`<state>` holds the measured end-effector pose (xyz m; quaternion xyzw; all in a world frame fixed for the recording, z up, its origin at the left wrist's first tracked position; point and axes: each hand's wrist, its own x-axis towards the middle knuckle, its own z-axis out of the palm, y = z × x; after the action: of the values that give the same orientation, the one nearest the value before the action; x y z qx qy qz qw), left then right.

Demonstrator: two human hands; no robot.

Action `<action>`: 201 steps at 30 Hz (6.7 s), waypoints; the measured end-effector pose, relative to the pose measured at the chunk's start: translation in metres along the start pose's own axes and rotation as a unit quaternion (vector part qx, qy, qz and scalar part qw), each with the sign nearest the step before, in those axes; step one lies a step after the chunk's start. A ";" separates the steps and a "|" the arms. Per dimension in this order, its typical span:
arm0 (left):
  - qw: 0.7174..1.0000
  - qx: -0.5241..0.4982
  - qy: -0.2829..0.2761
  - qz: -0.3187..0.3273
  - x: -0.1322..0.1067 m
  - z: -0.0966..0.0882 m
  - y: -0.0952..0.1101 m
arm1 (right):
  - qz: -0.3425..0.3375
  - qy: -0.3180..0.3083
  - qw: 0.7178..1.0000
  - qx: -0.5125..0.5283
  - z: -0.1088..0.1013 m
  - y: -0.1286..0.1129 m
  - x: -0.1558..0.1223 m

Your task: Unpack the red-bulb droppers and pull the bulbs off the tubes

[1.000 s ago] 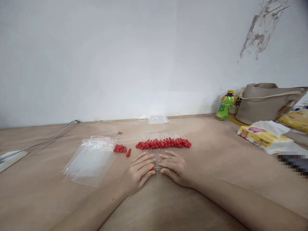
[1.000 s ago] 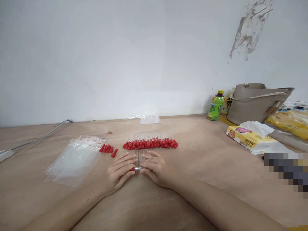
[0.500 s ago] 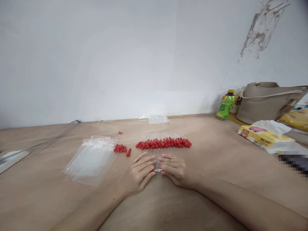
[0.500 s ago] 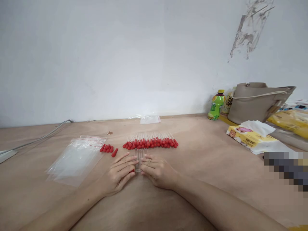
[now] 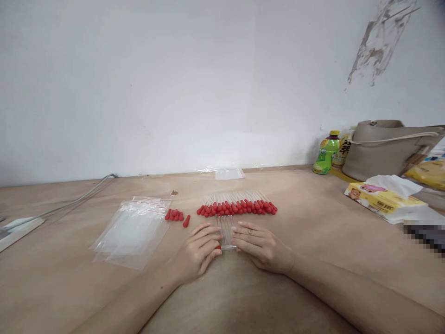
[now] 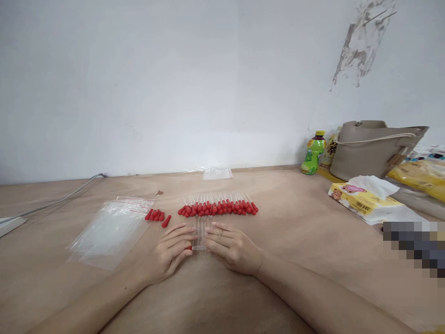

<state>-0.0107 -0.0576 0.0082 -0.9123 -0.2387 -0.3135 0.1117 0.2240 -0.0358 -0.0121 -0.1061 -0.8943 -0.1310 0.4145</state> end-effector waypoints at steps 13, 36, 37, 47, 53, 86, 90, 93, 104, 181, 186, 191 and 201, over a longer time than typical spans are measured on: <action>0.926 0.070 0.067 -0.366 -0.027 -0.024 -0.072 | 0.314 -0.046 0.945 -0.079 -0.004 0.010 -0.006; 0.941 0.114 -0.190 -0.256 -0.029 -0.029 -0.088 | 0.296 -0.100 0.948 -0.063 -0.004 -0.005 0.009; 0.942 0.096 -0.192 -0.258 -0.030 -0.030 -0.089 | 0.295 -0.105 0.948 -0.059 -0.004 -0.005 0.010; 0.959 -0.021 -0.133 -0.248 -0.033 -0.038 -0.093 | 0.283 -0.145 0.947 -0.039 -0.005 -0.006 0.013; 0.961 -0.025 -0.130 -0.244 -0.030 -0.037 -0.091 | 0.283 -0.156 0.946 -0.021 -0.008 -0.007 0.016; 0.941 0.185 -0.022 -0.282 0.029 0.002 -0.067 | 0.321 -0.141 0.936 0.010 -0.015 -0.005 0.014; 0.923 0.183 0.079 -0.328 0.010 -0.009 -0.050 | 0.327 -0.122 0.937 0.002 -0.013 -0.004 0.011; 0.932 0.144 0.114 -0.313 -0.007 -0.017 -0.038 | 0.335 -0.076 0.939 -0.015 -0.008 -0.001 0.007; 0.991 0.054 -0.009 -0.118 0.000 -0.019 0.000 | 0.199 -0.082 0.975 -0.055 -0.011 0.006 0.004; 0.979 0.054 0.102 -0.167 -0.002 -0.026 -0.028 | 0.244 -0.019 0.969 -0.027 -0.007 0.019 -0.010; 0.904 0.092 0.119 -0.399 -0.013 -0.050 -0.077 | 0.286 -0.066 0.954 -0.066 -0.004 0.015 -0.007; 0.865 0.061 0.057 -0.495 -0.041 -0.056 -0.113 | 0.326 -0.062 0.940 -0.078 -0.004 0.009 0.000; 0.839 0.090 -0.014 -0.536 -0.044 -0.045 -0.115 | 0.348 -0.073 0.931 -0.080 0.005 -0.005 0.009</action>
<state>-0.1228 0.0090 0.0221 -0.6320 -0.7191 -0.2890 0.0047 0.2134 -0.0385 -0.0092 -0.4524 -0.8159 -0.0413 0.3577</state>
